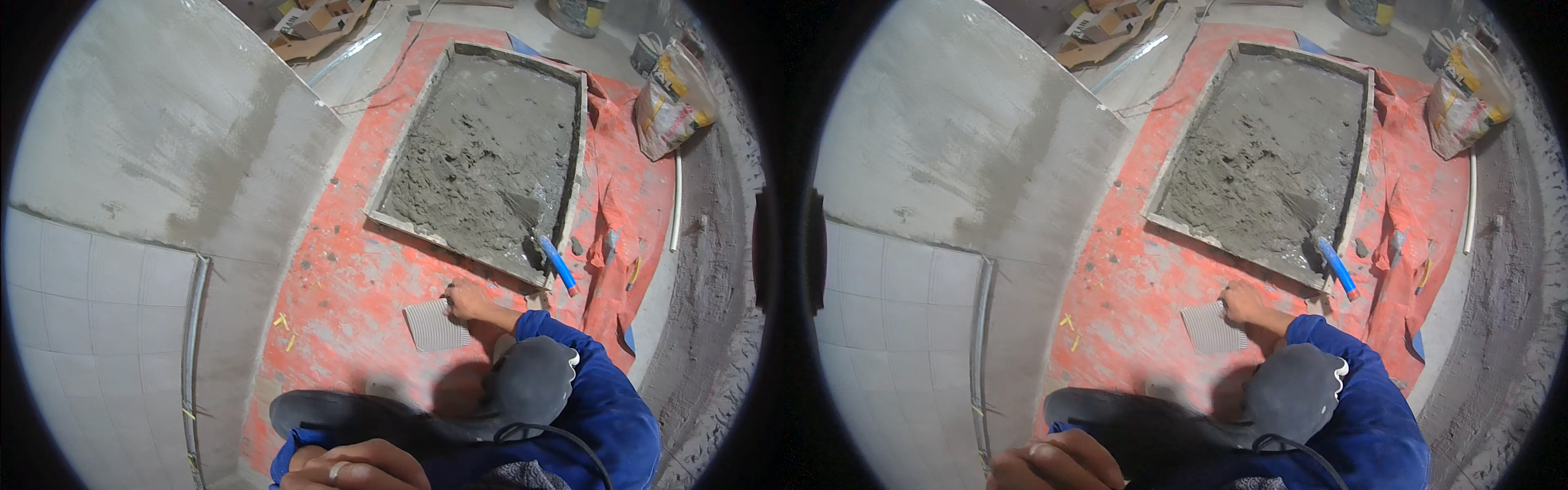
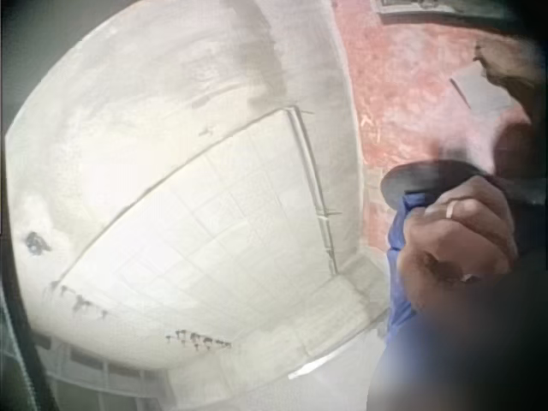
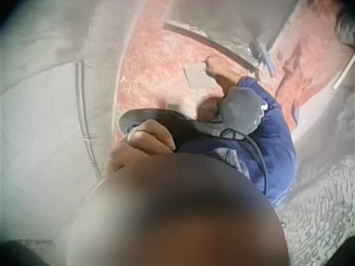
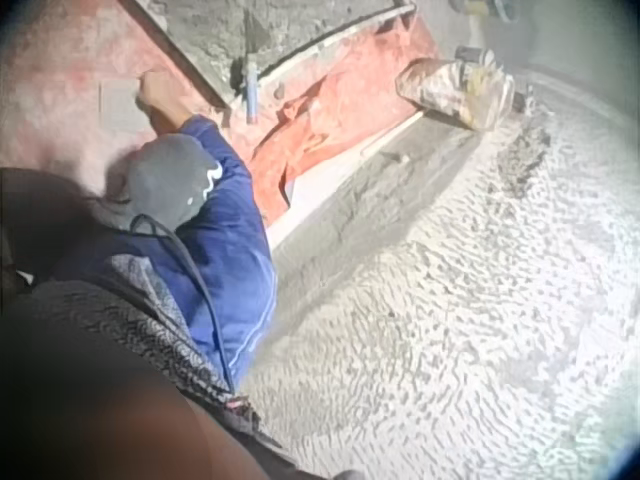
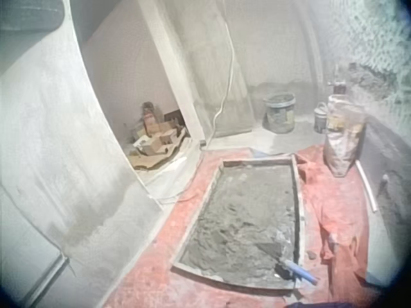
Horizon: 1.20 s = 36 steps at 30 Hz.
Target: The person applies cement adhesive to the back of a white tile using a notched trowel, then presses the tile onto a wall where other tiles are already installed with leveling clips. The person adjusts the tile position and uses a small hammer to tap it into place.
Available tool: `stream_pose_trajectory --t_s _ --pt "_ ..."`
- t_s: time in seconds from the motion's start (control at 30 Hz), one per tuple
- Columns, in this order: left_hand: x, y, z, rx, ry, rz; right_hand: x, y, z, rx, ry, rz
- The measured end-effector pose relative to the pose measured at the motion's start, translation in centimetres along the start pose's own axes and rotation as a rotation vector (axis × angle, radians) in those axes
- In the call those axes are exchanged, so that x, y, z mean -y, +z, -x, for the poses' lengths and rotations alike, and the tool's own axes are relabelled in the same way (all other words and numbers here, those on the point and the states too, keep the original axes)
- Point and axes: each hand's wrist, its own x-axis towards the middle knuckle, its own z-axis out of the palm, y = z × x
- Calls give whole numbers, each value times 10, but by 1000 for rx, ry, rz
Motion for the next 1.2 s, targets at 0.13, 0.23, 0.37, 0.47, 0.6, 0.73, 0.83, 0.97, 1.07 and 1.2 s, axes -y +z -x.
stream_pose_trajectory --t_s 0.13,0.23,0.37,0.47,0.6,0.73,0.83,0.97,1.07,1.2 --pt "-1 -10 0 44 41 -42 -9 -2 15 170 59 -404" --pt "7 -26 4 -60 -96 -22 -11 -18 33 103 56 -552" --pt "59 -79 13 -370 -288 -249 -5 -93 49 -62 109 -890" --pt "107 -127 3 -588 -601 -250 19 -185 47 -383 -26 -950" --pt "140 -146 -21 -642 -887 147 89 -314 43 -780 -324 -605" --pt "130 -167 -58 -385 -712 619 169 -374 41 -1031 -920 -132" --pt "115 -187 -72 -305 -439 826 208 -375 42 -1040 -1054 444" --pt "98 -206 -82 -598 -337 559 225 -377 35 -798 -826 263" --pt "82 -217 -97 -492 -197 399 224 -397 27 -678 -663 -385" --pt "73 -214 -131 -469 -175 326 234 -408 23 -640 -761 -874"
